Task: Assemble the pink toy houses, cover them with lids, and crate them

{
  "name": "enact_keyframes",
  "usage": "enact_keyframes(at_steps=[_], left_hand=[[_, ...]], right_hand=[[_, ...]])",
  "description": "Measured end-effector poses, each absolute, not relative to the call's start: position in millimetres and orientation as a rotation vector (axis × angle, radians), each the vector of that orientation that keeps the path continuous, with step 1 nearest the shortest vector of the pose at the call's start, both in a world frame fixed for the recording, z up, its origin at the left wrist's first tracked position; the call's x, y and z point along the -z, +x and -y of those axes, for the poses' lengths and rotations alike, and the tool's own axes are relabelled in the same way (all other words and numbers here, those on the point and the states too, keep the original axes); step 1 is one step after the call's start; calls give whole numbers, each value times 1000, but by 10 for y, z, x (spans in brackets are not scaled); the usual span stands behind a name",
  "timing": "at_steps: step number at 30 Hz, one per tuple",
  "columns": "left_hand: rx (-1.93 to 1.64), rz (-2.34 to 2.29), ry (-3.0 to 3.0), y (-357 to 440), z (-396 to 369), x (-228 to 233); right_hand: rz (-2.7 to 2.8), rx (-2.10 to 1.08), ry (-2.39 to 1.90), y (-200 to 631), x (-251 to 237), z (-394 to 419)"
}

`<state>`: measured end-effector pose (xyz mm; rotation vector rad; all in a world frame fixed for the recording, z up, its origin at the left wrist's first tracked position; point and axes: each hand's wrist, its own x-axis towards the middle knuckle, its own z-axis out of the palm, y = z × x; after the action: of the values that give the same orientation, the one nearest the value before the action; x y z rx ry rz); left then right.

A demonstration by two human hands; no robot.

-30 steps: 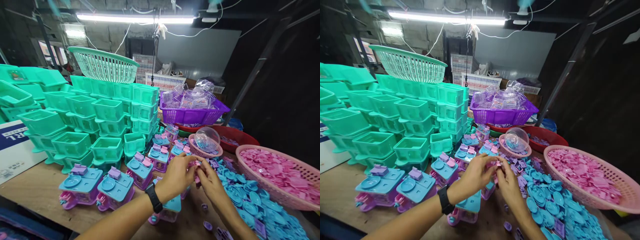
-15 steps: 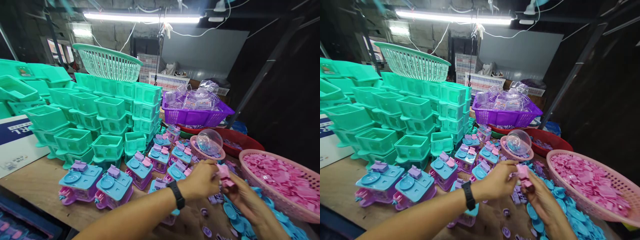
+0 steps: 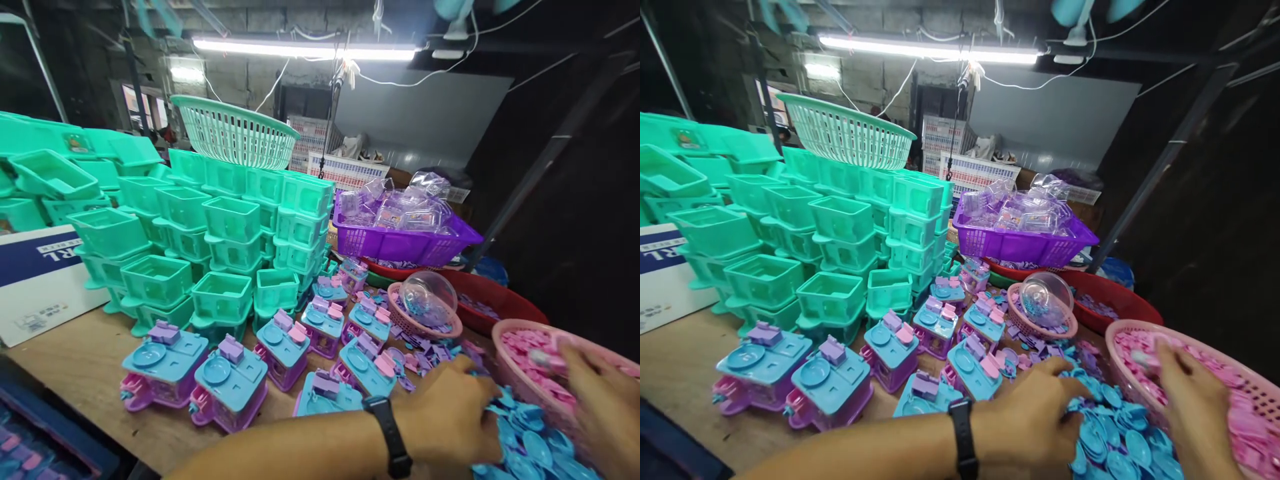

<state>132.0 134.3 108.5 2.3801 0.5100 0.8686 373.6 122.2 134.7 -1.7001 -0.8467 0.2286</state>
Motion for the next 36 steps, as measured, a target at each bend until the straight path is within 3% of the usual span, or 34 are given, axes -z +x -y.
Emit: enact_keyframes(at_steps=[6,12,17,20,23,26,30,36], left_hand=[[-1006,-542,2426,351,-1112,-1161],[-1446,-957,1854,-330,-1061,-1126],[-1559,-1088,1867,-825,-1015,-1040],[-1436,-1180,2208,-1253,-925,-988],[-1270,-1128,2503,-1700,-867,-960],[-1458,-1144,2415,-2086,-878,-928],[-1732,-1515,2204,-2490,-904,-807],[-1299,-1692,2425,-2805,-889,-488]], right_hand=[[932,-928,-1443,2442,-1371,-1425],[1406,-1109,-1355,1480,-1440,-1366],[1735,-820,-1333,943,-1273,-1383],[1987,-667,-1227,641,-1232,-1380],[2252,-710,-1090,272,-1356,-1364],[2449,-745,-967,-166,-1496,-1448],[2623,-673,-997,-714,-1445,-1749],[2803,-424,-1256,-1137,-1147,-2055]])
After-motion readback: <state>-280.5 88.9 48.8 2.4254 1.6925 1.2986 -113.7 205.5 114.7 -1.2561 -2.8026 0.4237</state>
